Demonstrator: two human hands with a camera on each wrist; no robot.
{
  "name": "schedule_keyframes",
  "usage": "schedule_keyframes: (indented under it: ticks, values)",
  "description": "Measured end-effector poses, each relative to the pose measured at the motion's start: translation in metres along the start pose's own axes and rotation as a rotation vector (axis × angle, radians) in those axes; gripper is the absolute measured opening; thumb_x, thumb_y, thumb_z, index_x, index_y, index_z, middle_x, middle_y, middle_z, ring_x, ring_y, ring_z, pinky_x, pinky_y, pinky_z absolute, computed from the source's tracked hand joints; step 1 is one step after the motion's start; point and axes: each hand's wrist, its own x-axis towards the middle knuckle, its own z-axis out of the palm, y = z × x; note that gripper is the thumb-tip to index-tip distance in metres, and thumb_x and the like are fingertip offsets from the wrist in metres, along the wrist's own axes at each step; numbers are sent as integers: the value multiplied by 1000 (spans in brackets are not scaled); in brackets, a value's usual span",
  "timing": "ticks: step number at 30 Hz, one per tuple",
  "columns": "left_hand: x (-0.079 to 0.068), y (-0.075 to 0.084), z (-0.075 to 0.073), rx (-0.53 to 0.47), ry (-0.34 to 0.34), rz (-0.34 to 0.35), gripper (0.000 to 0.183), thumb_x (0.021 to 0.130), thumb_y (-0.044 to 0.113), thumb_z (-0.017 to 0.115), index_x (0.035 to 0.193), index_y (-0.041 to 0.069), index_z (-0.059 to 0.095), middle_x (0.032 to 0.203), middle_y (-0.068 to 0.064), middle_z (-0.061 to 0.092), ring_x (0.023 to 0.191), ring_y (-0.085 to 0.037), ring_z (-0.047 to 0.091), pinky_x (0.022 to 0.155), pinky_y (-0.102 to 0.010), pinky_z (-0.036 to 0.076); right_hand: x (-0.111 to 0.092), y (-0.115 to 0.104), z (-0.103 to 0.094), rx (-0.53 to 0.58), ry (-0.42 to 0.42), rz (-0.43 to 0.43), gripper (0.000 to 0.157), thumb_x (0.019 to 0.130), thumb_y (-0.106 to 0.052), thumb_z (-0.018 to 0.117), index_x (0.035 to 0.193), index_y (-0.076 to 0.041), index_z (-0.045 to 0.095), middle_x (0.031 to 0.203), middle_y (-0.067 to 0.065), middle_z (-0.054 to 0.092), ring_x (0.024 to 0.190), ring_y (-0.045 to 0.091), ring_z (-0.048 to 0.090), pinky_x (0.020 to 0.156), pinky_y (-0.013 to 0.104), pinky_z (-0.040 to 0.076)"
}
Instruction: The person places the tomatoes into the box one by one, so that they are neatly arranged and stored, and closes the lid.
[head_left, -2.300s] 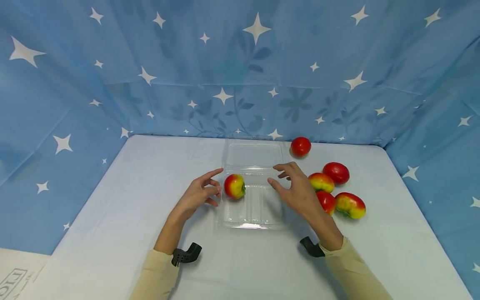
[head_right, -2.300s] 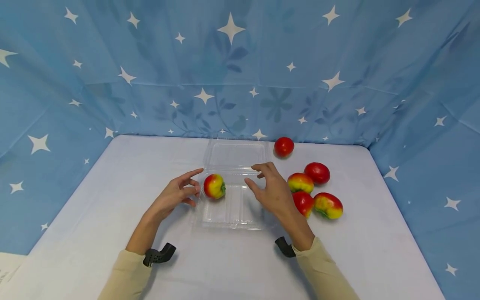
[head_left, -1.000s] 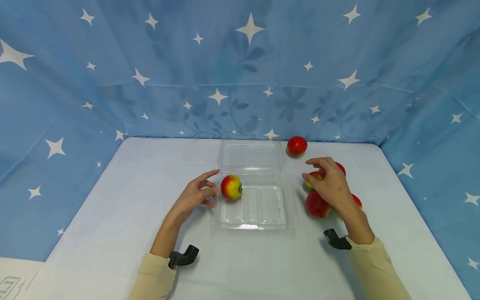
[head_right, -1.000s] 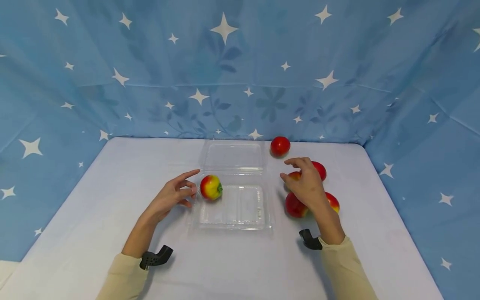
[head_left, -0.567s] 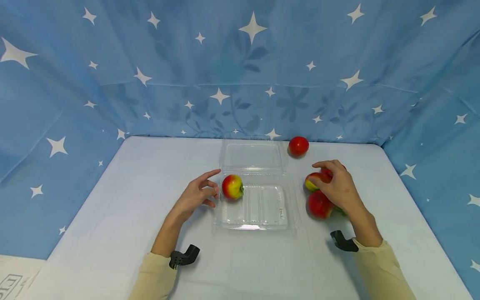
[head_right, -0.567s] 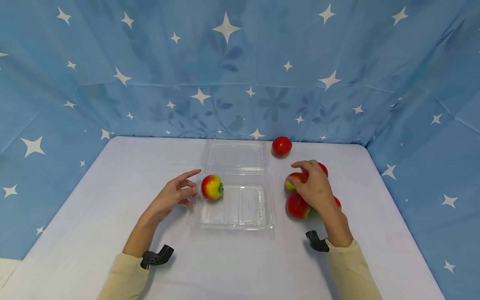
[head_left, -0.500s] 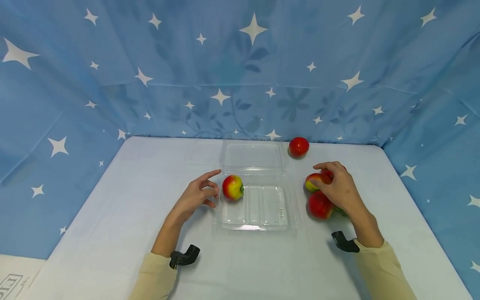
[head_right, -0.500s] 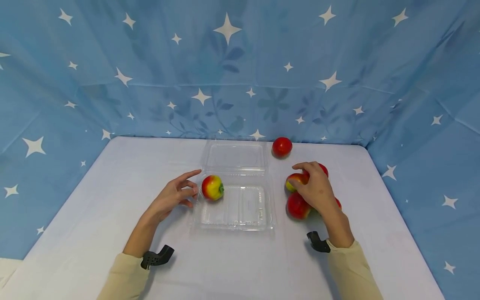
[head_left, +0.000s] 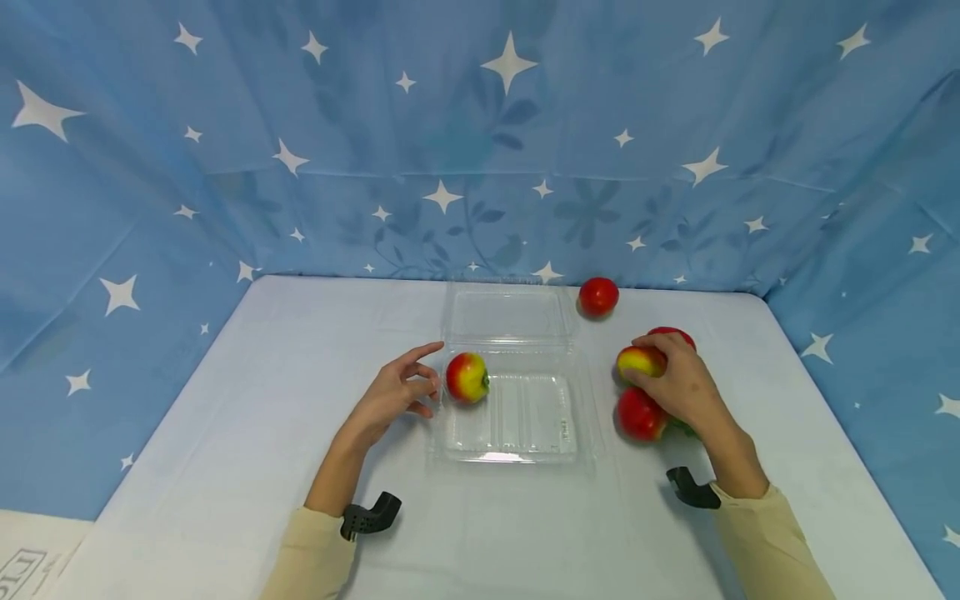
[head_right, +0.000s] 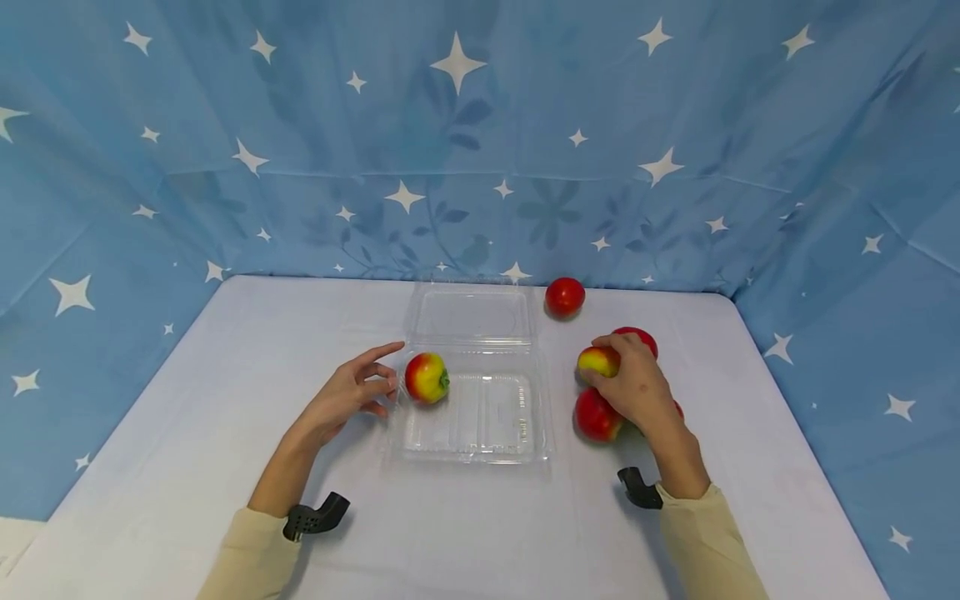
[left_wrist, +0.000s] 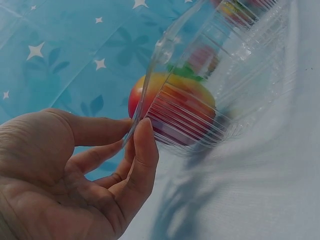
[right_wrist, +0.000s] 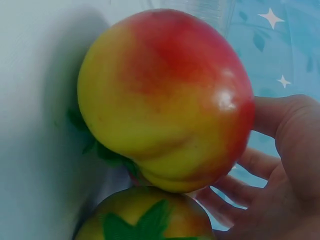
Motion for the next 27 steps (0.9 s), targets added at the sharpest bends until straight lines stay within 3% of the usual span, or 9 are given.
schedule_keyframes:
  ticks: [9,17,27]
  values:
    - [-2,0,1,-3,-2,3,62,100,10,65,159,19,45,106,-9,59,89,-28,65,66,-28,63,3,2,4,9,13,41,67,89,-21,81,145,0,49,144,29,47,127,48,45,102,68,52]
    - [-2,1,1,-5,1,7,63,100,9,65,159,19,45,106,-8,60,88,-27,65,65,-27,63,3,2,5,58,52,42,62,89,-17,82,139,3,52,137,29,54,122,45,49,104,66,52]
    - [-2,0,2,-5,10,1,63,100,8,64,158,20,45,106,-9,60,88,-28,64,65,-27,63,1,5,6,90,114,-26,56,96,-21,74,146,-5,54,139,28,49,121,44,49,103,64,51]
